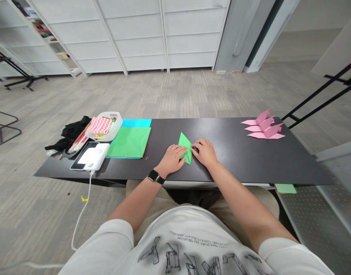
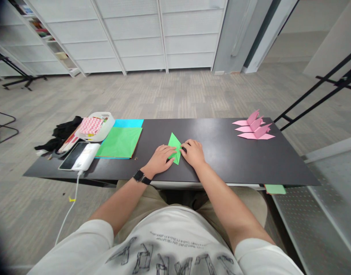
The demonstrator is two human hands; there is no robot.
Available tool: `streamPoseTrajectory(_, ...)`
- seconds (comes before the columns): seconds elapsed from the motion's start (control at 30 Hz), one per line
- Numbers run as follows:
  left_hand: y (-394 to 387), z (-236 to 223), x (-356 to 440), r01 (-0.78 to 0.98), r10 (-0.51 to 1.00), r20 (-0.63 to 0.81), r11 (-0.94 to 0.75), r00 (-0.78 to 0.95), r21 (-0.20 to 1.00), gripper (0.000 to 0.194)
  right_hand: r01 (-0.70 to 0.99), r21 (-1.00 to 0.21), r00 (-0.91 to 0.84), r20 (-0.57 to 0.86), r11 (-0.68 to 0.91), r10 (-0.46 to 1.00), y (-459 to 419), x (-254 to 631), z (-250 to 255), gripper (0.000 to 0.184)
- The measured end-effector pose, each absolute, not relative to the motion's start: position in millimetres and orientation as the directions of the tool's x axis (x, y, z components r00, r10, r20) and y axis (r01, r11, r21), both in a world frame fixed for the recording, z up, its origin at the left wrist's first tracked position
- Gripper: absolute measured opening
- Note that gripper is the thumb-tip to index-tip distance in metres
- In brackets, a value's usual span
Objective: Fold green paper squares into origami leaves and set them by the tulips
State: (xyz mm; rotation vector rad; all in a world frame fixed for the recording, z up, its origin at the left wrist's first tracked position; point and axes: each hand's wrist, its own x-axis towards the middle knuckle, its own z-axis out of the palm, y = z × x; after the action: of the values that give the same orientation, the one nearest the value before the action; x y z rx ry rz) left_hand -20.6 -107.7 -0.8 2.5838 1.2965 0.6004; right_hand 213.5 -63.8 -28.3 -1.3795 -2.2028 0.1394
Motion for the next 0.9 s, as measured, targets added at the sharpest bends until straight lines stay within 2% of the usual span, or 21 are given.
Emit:
streamPoseTrajectory(0.37,-108,-4,-23,0.733,0.820,0.260,-0.572,0.510,0.368,0.033,0.757,-0.328,-0.478,0.312,0.565,0.821,-70,225,-21,0.036)
streamPoseTrajectory(0.8,-107,-5,-23,0.732,0.820,0.255,-0.573,0.513,0.369,0.033,0.757,-0.267,-0.585,0.130,0.597,0.800,-79,231,-15,0.093)
streamPoseTrajectory(0.83,-107,-4,-23,0.733,0.820,0.253,-0.572,0.513,0.369,0.032,0.756,-0.266,-0.590,0.121,0.598,0.799,-77,231,-14,0.094)
streamPoseTrajectory(0.9,-108,-3,-23,0.732,0.818,0.252,-0.576,0.518,0.365,0.031,0.753,-0.284,-0.590,0.109,0.594,0.800,-71,232,-10,0.084)
